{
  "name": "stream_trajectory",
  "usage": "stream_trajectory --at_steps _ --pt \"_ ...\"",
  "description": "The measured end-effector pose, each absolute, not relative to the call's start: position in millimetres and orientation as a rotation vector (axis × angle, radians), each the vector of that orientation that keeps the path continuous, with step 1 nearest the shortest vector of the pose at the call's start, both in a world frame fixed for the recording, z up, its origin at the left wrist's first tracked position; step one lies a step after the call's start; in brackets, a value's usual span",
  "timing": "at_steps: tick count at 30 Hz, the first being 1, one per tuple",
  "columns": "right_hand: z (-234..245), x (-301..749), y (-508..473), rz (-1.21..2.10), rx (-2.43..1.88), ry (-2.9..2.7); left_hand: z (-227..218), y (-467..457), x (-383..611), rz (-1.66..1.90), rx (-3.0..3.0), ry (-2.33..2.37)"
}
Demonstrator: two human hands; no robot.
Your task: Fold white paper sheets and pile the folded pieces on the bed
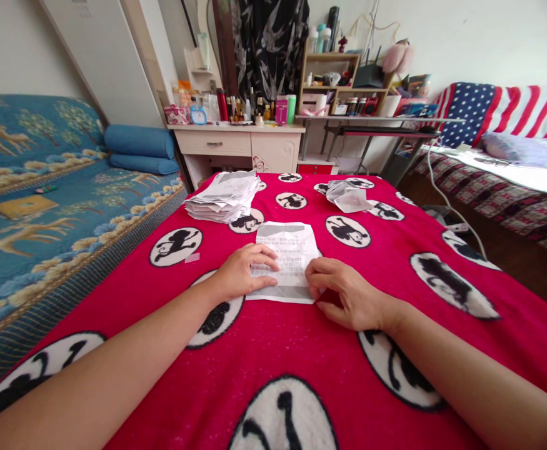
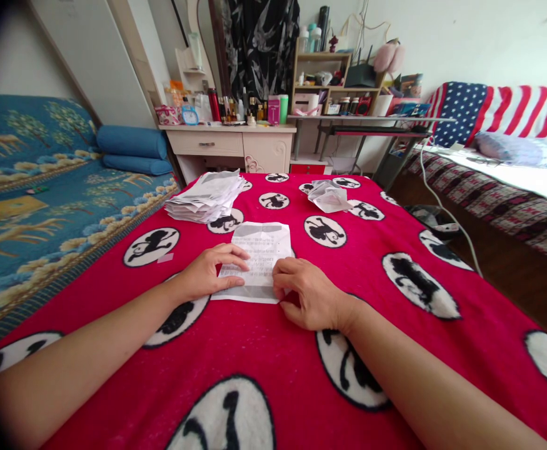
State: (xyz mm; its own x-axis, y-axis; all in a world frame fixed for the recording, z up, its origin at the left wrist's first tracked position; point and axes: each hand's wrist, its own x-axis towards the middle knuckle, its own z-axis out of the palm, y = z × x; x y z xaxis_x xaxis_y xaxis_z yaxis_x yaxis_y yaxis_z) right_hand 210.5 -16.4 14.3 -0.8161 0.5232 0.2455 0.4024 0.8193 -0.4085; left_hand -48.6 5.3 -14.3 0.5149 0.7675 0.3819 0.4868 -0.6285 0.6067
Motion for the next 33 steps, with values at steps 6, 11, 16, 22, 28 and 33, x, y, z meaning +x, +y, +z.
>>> stream_trajectory --at_steps 6,11,16,22,28,33 --pt "12.5 212.6 -14.0 0.505 -0.756 -2.604 -14.3 5.8 -48.2 0.871 2.333 1.051" --pt "10.7 212.5 -11.0 0.478 -0.787 -2.630 -5.9 3.0 -50.6 0.729 2.411 0.986" --pt "7.9 212.5 -10.5 0.513 -0.840 -2.563 2.1 -3.8 -55.8 0.443 2.566 0.922" --pt "-0.7 214.6 -5.0 0.670 -0.996 -2.165 -4.8 -1.6 -53.9 0.747 2.476 0.946" --pt "-7.1 212.7 0.9 0.650 -1.084 -2.027 -15.7 10.4 -51.5 1.035 2.176 1.247" --pt "-11.8 207.9 12.9 0.563 -1.205 -1.953 -31.8 28.7 -52.5 1.232 1.866 1.475"
